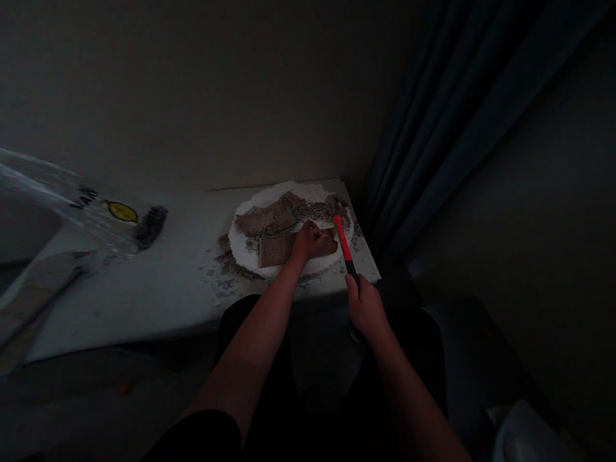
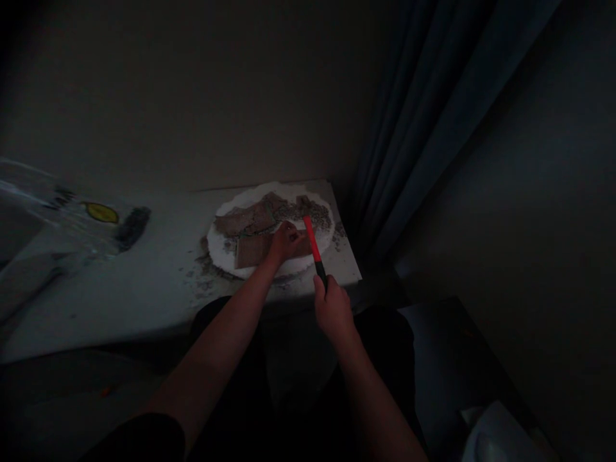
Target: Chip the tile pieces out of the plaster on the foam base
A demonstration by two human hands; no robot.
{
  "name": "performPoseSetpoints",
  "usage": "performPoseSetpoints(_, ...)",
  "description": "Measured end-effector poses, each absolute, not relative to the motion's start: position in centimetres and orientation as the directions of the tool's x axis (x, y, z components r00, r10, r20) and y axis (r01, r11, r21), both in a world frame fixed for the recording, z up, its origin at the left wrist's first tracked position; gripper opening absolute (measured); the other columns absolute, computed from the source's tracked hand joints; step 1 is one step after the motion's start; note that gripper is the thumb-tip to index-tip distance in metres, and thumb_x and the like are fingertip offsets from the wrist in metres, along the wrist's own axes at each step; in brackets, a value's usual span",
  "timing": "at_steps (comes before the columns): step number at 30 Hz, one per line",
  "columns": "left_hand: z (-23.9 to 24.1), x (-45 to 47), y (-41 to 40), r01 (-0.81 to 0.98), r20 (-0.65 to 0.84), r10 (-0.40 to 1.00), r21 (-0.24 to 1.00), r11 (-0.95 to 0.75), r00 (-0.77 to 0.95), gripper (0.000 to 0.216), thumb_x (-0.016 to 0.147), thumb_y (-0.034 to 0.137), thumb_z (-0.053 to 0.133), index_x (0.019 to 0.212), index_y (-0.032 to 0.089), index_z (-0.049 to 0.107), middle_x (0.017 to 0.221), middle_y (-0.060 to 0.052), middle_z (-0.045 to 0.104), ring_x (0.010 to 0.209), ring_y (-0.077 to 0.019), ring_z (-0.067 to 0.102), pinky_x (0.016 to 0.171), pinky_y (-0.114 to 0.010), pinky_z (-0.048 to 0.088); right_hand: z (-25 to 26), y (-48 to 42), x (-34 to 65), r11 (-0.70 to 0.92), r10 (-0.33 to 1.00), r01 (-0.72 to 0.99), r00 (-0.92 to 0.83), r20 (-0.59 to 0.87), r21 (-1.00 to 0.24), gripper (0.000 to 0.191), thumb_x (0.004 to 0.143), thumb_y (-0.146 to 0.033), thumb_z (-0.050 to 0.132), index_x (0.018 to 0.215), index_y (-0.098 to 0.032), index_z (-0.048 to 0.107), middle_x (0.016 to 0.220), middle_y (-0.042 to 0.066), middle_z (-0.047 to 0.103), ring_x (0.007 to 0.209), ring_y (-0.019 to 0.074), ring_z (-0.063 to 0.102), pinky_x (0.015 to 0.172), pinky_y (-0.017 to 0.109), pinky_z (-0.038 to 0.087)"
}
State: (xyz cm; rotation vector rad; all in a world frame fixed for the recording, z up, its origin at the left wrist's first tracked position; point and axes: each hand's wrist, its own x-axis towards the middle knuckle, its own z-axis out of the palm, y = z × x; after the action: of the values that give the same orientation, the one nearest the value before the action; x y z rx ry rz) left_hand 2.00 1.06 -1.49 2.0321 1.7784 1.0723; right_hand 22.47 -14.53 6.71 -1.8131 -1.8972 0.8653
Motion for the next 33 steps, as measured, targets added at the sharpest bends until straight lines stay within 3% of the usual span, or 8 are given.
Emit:
performPoseSetpoints(18,-1.27,2.14,0.92,0.732,0.366,0.931,0.640,-0.234,-0.022,0.026,0.084,0.039,0.054,0.069,0.019,0.061,0.091,-0.007,0.059,0.072,-0.0135,0.053,0.069,-0.029,0.047,6.31,-14.39,22.40,-0.035,0.981,0.766,-0.097,-0.168,-0.642,0.042,0.101,-0.048,0.031,0.098,-0.018,0.060,0.084,0.012,0.070,0.080,0.0234,0.066,0.063,0.028,0.033)
performPoseSetpoints(29,-1.49,2.09,1.03,0.777,0.361,0.932,0.586,-0.228,0.001,0.023,0.086,0.032,0.052,0.071,0.018,0.063,0.096,-0.008,0.060,0.079,-0.0155,0.057,0.076,-0.029,0.048,6.41,-14.15,22.68,-0.047,0.983,0.761,-0.080,-0.166,-0.647,0.043,0.101,-0.048,0.031,0.100,-0.017,0.061,0.086,0.012,0.071,0.082,0.0229,0.067,0.065,0.027,0.035)
performPoseSetpoints(33,-1.12,2.22,0.77,0.780,0.330,0.944,0.595,-0.191,-0.022,0.015,0.083,0.026,0.056,0.076,0.016,0.064,0.098,-0.009,0.060,0.078,-0.0154,0.056,0.077,-0.031,0.049,6.02,-14.25,22.49,-0.087,0.962,0.787,-0.094,-0.257,-0.611,0.041,0.101,-0.045,0.033,0.094,-0.017,0.063,0.086,0.014,0.071,0.083,0.0233,0.066,0.065,0.028,0.035)
